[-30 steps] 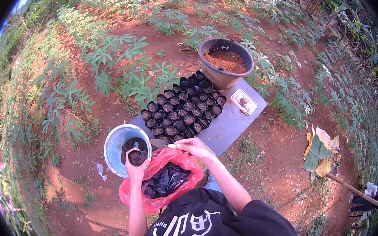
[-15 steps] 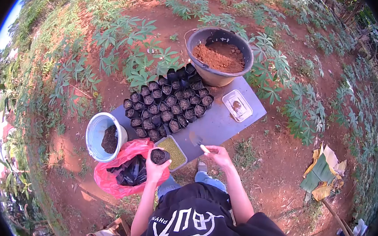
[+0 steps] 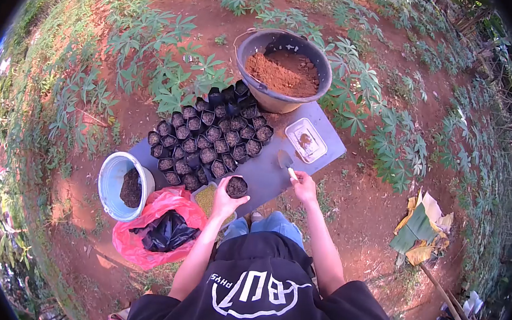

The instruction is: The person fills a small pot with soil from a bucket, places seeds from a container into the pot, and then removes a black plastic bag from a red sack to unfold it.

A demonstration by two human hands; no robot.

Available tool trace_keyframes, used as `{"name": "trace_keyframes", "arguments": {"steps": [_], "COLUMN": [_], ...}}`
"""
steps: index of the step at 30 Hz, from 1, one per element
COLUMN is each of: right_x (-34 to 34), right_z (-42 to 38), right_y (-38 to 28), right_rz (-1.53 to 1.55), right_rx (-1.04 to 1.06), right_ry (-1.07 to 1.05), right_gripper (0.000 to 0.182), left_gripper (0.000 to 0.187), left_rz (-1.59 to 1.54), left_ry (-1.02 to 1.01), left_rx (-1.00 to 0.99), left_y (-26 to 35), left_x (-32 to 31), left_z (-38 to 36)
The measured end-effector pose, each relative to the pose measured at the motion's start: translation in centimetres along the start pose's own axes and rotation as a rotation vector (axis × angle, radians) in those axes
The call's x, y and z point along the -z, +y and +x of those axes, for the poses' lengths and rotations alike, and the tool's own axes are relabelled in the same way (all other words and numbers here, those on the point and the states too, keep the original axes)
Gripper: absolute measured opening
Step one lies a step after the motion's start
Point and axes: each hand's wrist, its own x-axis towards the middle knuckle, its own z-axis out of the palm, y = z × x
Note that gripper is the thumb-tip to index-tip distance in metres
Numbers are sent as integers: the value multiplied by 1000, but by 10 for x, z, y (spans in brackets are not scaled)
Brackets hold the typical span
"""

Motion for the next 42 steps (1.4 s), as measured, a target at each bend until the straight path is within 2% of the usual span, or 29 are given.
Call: {"name": "trace_keyframes", "arguments": {"steps": [5, 8, 13, 17, 21, 22, 25, 28, 31, 32, 35, 36, 42], "right_x": [25, 38, 63, 83, 97, 93, 73, 50, 20, 12, 0, -2, -10], "right_z": [28, 65, 120, 146, 136, 139, 143, 135, 138, 140, 138, 137, 128], "right_y": [-15, -10, -7, -9, -47, -46, -55, -78, -80, -81, -95, -95, -94], "right_rz": [-181, -297, -363, -600, -698, -700, -321, -383, -537, -558, -674, -693, -733], "right_rx": [40, 159, 307, 386, 572, 687, 578, 560, 689, 694, 665, 666, 713], "right_ry": [83, 115, 65, -111, -120, -96, -577, -904, -919, -921, -952, -950, -879], "right_gripper": [34, 34, 29, 33, 33, 34, 39, 47, 52, 58, 60, 59, 52], "left_gripper": [68, 70, 69, 67, 68, 69, 74, 75, 69, 56, 44, 36, 29], "left_rz": [48, 188, 260, 263, 319, 320, 267, 204, -190, -243, -247, -151, 28], "left_ry": [-75, -41, 10, 81, 149, 209, 301, 370, 422, 444, 484, 504, 511], "left_rx": [23, 15, -10, 64, 158, 182, 276, 207, 424, 403, 547, 540, 552], "left_y": [15, 6, 10, 3, -19, -15, -6, 3, -4, -17, -9, -8, 4], "left_x": [-24, -49, -86, -122, -153, -158, -165, -165, -166, -165, -158, -158, -158], "left_z": [29, 44, 62, 73, 70, 67, 60, 54, 47, 46, 57, 59, 64]}}
